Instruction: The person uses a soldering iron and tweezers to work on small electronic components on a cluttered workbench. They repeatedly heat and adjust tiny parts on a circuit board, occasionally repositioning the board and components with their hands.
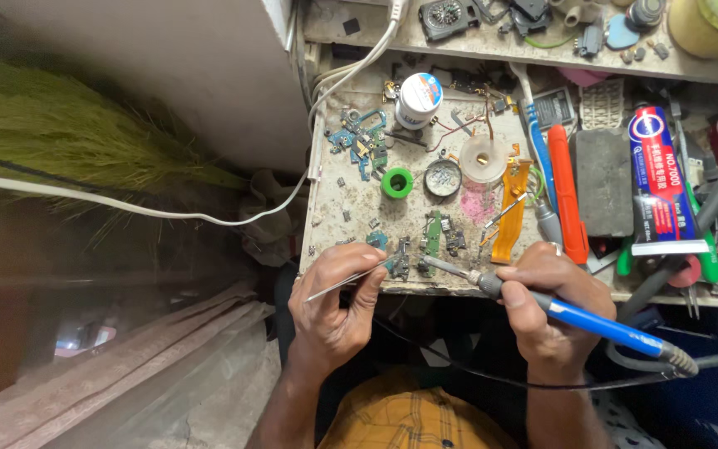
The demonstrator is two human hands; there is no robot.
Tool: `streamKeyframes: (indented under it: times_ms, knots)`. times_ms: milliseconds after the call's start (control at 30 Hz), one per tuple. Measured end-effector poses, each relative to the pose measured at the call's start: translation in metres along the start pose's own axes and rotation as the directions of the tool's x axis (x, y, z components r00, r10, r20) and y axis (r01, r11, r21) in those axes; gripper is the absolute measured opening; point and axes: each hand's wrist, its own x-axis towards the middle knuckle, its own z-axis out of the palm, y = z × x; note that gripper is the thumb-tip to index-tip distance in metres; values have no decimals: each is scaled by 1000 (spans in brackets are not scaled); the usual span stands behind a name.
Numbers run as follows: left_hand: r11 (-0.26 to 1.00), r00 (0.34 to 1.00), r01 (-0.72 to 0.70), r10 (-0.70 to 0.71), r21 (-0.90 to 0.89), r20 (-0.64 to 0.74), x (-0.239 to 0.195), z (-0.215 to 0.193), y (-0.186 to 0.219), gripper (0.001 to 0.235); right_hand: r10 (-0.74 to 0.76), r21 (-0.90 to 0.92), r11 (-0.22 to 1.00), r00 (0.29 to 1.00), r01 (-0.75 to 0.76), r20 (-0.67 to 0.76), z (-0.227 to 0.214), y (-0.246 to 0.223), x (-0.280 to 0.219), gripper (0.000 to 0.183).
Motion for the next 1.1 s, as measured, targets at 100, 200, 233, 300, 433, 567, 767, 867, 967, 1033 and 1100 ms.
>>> streamKeyframes:
  times_ms: [100,200,233,300,433,567,767,867,967,1033,1100]
  knots:
    - [1000,1000,17,-17,-6,1,0,0,0,24,-17,3,1000,1000,17,4,1,0,1,13]
    - [1000,1000,26,-26,4,-2,1,1,0,24,-12,-19,1000,1000,12,-11,2,0,2,13]
    - [1000,1000,27,-27,12,-2,1,1,1,24,-14,-31,999,1000,14,-11,2,0,2,13]
    - [999,1000,28,-28,15,-1,1,1,1,25,-20,-55,998,1000,19,-10,2,0,3,13]
    - [1000,1000,27,-27,-4,5,1,1,-1,26,-17,-72,997,1000,16,-5,2,-2,3,12]
    - [999,999,35,-35,-32,3,0,1,-3,26,-9,-55,998,1000,9,-14,3,-1,2,13]
    - [988,998,50,-53,-145,-17,-1,-1,-1,26,5,-21,1000,999,-6,-41,3,2,0,16]
    - [927,991,131,-131,-351,23,2,-3,9,23,4,-9,1000,999,-5,-44,4,2,0,18]
    - [940,997,-74,73,-333,-16,9,-14,19,16,3,-12,1000,999,-3,-36,2,2,1,18]
    - [964,995,-74,55,-257,-78,18,-23,21,14,3,-15,1000,1000,-3,-30,2,2,0,18]
    - [997,999,-32,28,-77,-44,30,-34,25,13,-4,-18,1000,1000,4,-29,2,3,0,17]
